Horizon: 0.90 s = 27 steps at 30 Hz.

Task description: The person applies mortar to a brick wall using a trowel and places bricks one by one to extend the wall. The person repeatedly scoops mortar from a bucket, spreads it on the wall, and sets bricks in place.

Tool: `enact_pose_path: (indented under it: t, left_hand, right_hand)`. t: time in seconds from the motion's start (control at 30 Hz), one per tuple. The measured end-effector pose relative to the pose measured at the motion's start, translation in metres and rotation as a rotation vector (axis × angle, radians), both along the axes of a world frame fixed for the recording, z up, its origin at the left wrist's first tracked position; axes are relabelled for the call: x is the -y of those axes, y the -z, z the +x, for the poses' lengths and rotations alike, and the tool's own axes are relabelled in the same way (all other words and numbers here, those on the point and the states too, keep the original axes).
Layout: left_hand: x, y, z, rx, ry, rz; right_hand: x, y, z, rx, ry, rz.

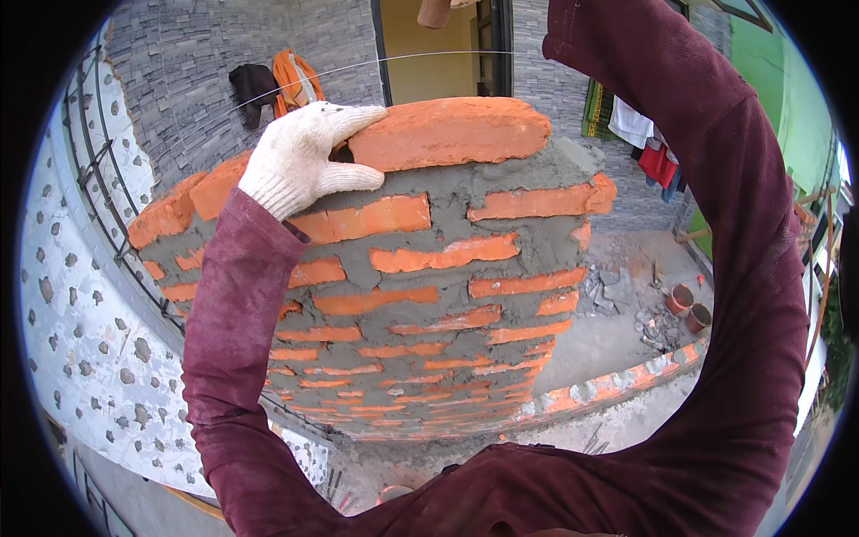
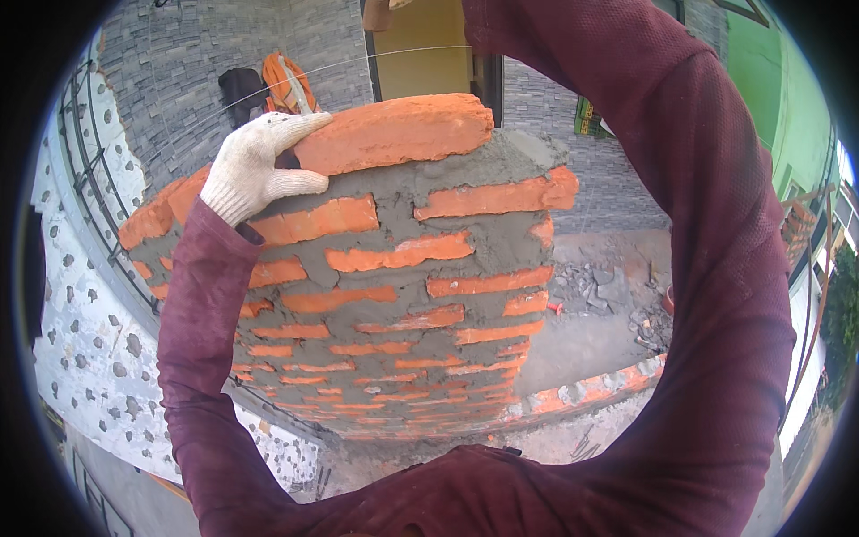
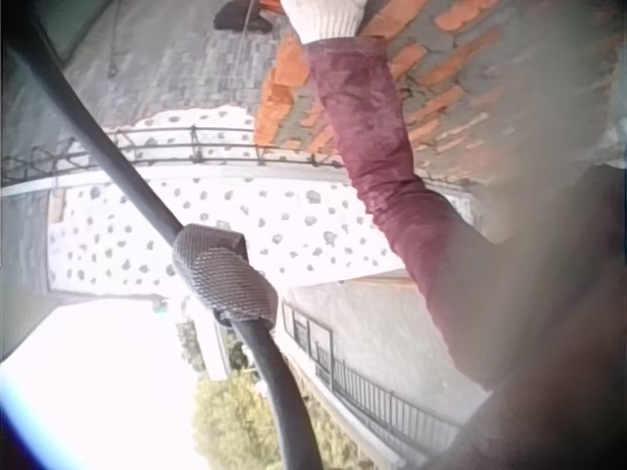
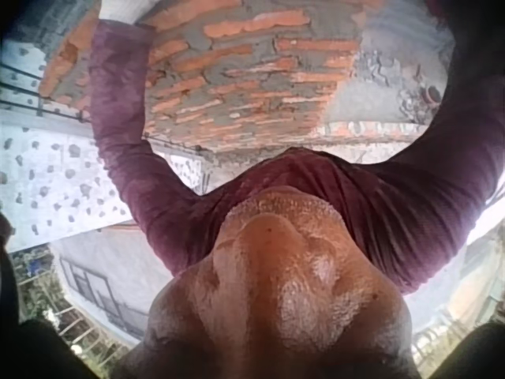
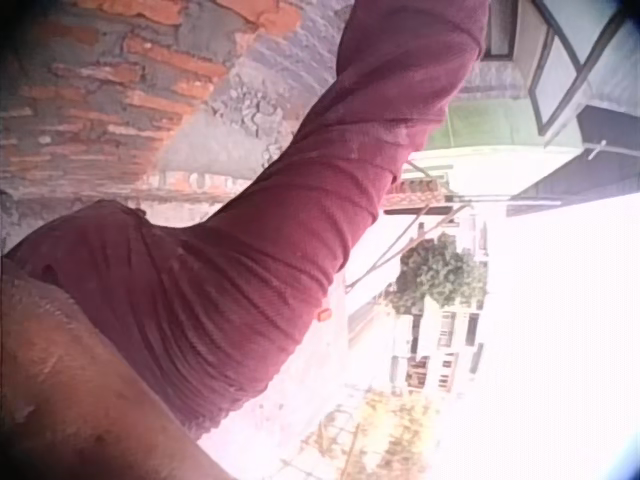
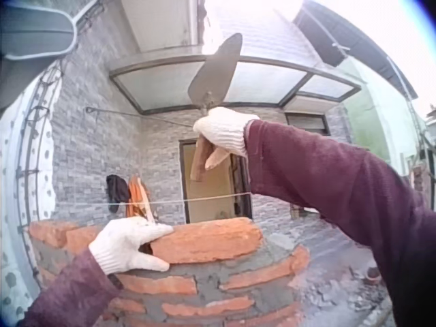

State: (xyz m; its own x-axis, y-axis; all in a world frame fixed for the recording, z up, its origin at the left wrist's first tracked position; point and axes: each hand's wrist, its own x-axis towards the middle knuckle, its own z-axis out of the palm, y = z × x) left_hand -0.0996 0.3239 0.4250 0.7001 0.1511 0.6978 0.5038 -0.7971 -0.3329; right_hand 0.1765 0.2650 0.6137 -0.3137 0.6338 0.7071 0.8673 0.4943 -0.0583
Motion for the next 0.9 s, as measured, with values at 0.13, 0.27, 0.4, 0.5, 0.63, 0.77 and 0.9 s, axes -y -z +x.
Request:
enact_pose_path:
  t: [0.13,0.27,0.4,0.5,0.63,0.77,0.9]
  left_hand:
    - [0.009,0.000,-0.002,0.019,-0.040,-0.087]
    - [0.006,0.002,-0.001,0.000,-0.040,-0.076]
    - [0.002,0.002,-0.004,0.037,0.030,-0.100]
    - [0.005,-0.001,-0.006,0.121,0.087,-0.239]
    - [0.010,-0.003,-0.008,0.077,0.035,-0.163]
    - [0.007,-0.002,-0.007,0.103,-0.034,-0.162]
    - [-0.002,0.001,-0.009,0.112,0.089,-0.038]
  right_hand:
    - [0.033,0.065,-0.017,-0.301,-0.144,-0.344]
    - [0.003,0.044,-0.020,0.036,0.123,-0.133]
    - [0.027,0.044,-0.030,-0.389,-0.197,-0.113]
    - [0.001,0.058,-0.035,0.008,0.012,-0.201]
    - [0.003,0.036,-0.053,0.034,0.064,0.000]
    - [0.005,0.028,-0.067,-0.329,-0.165,-0.071]
    - [-0.005,0.041,-0.054,0.129,0.018,-0.261]
